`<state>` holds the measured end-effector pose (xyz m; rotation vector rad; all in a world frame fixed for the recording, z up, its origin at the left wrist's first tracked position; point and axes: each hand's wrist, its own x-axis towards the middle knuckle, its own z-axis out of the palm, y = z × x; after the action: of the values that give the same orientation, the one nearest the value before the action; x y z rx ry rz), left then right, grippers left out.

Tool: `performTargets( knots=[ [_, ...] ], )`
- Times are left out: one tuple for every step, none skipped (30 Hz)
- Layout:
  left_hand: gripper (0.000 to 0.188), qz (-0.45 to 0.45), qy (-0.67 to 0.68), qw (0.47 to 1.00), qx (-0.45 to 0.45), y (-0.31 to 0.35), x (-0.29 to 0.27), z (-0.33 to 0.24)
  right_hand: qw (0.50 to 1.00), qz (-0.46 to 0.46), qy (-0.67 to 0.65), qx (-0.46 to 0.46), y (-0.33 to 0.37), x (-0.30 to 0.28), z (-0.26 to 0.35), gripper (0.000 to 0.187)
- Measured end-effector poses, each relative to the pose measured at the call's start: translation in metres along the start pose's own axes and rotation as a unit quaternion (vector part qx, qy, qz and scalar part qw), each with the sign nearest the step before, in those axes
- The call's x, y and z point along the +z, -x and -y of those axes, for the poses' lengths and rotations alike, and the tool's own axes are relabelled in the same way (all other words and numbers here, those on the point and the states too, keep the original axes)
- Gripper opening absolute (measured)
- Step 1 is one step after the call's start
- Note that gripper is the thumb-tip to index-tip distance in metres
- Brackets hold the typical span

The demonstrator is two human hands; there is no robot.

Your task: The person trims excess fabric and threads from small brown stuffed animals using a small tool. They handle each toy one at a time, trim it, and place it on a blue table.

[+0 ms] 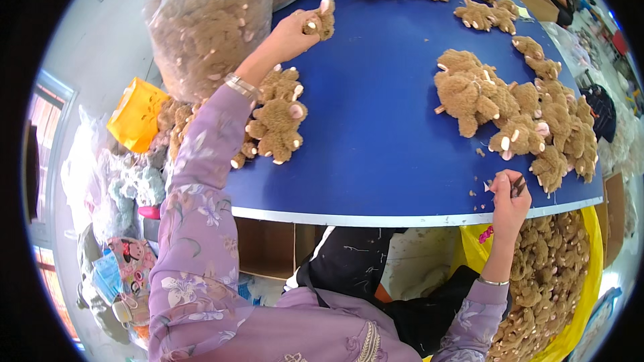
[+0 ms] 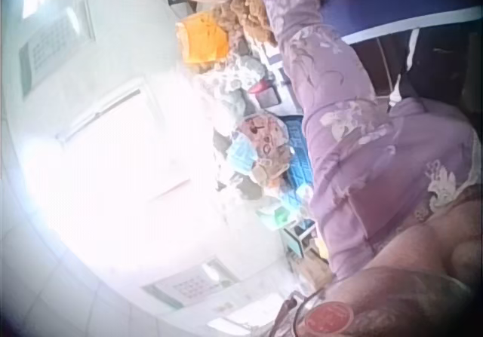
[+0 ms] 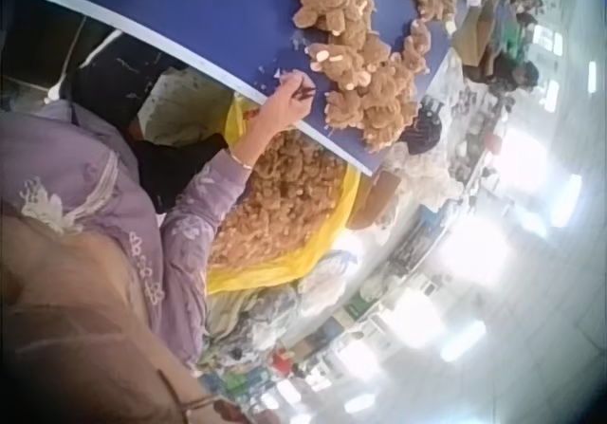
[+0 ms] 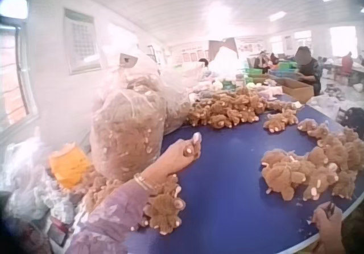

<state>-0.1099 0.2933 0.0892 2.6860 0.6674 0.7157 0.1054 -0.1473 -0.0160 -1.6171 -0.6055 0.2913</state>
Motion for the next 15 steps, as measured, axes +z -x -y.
performTargets(
  knots=[
    [0.029,0.031,0.004,0.999,0.01,0.016,-0.02,-0.014,1.0,0.003,0.011,-0.002,-0.001,0.0,-0.002,0.013],
    [0.031,0.061,0.008,0.998,0.021,0.032,-0.041,-0.028,1.0,0.006,0.012,-0.007,-0.001,0.001,-0.002,0.013],
    [0.033,0.092,0.021,0.995,0.029,0.053,-0.047,-0.033,1.0,0.01,0.024,-0.009,0.0,0.0,-0.003,0.013],
    [0.043,0.128,-0.002,0.992,0.014,0.072,-0.054,-0.031,1.0,0.012,0.021,-0.017,-0.001,0.004,-0.002,0.013],
    [0.056,0.177,-0.046,0.983,0.006,0.092,-0.058,-0.028,0.999,0.017,0.018,-0.032,-0.002,0.008,-0.003,0.013],
    [0.069,0.19,-0.065,0.98,0.013,0.114,-0.049,-0.016,0.999,0.021,0.018,-0.035,-0.004,0.01,-0.004,0.013],
    [0.079,0.195,-0.189,0.962,0.009,0.135,-0.031,-0.011,0.999,0.022,0.022,-0.038,-0.005,0.008,-0.006,0.013],
    [0.082,0.192,-0.222,0.953,-0.077,0.147,-0.018,-0.017,0.998,0.027,0.02,-0.043,-0.008,0.009,-0.009,0.013],
    [0.072,0.115,-0.199,0.972,-0.05,0.149,0.001,-0.004,0.998,0.015,0.032,-0.052,-0.009,0.008,-0.012,0.013],
    [0.057,0.067,-0.127,0.989,-0.035,0.142,0.015,0.002,0.998,0.015,0.028,-0.057,-0.009,0.002,-0.017,0.013],
    [0.045,0.017,-0.119,0.99,-0.071,0.143,0.029,-0.012,0.998,0.008,0.03,-0.05,-0.006,-0.003,-0.017,0.013],
    [0.042,-0.02,-0.128,0.99,-0.048,0.14,0.044,-0.012,0.999,0.005,0.028,-0.045,-0.004,-0.005,-0.016,0.014],
    [0.04,-0.004,-0.085,0.995,-0.057,0.14,0.044,-0.018,0.999,0.013,0.011,-0.047,-0.006,-0.002,-0.016,0.014],
    [0.038,0.013,-0.039,0.997,-0.063,0.139,0.044,-0.026,0.999,0.017,-0.004,-0.048,-0.006,-0.003,-0.018,0.014],
    [0.036,0.028,-0.025,0.997,-0.063,0.139,0.042,-0.033,0.998,0.02,-0.02,-0.048,-0.007,-0.003,-0.019,0.014]
  ],
)
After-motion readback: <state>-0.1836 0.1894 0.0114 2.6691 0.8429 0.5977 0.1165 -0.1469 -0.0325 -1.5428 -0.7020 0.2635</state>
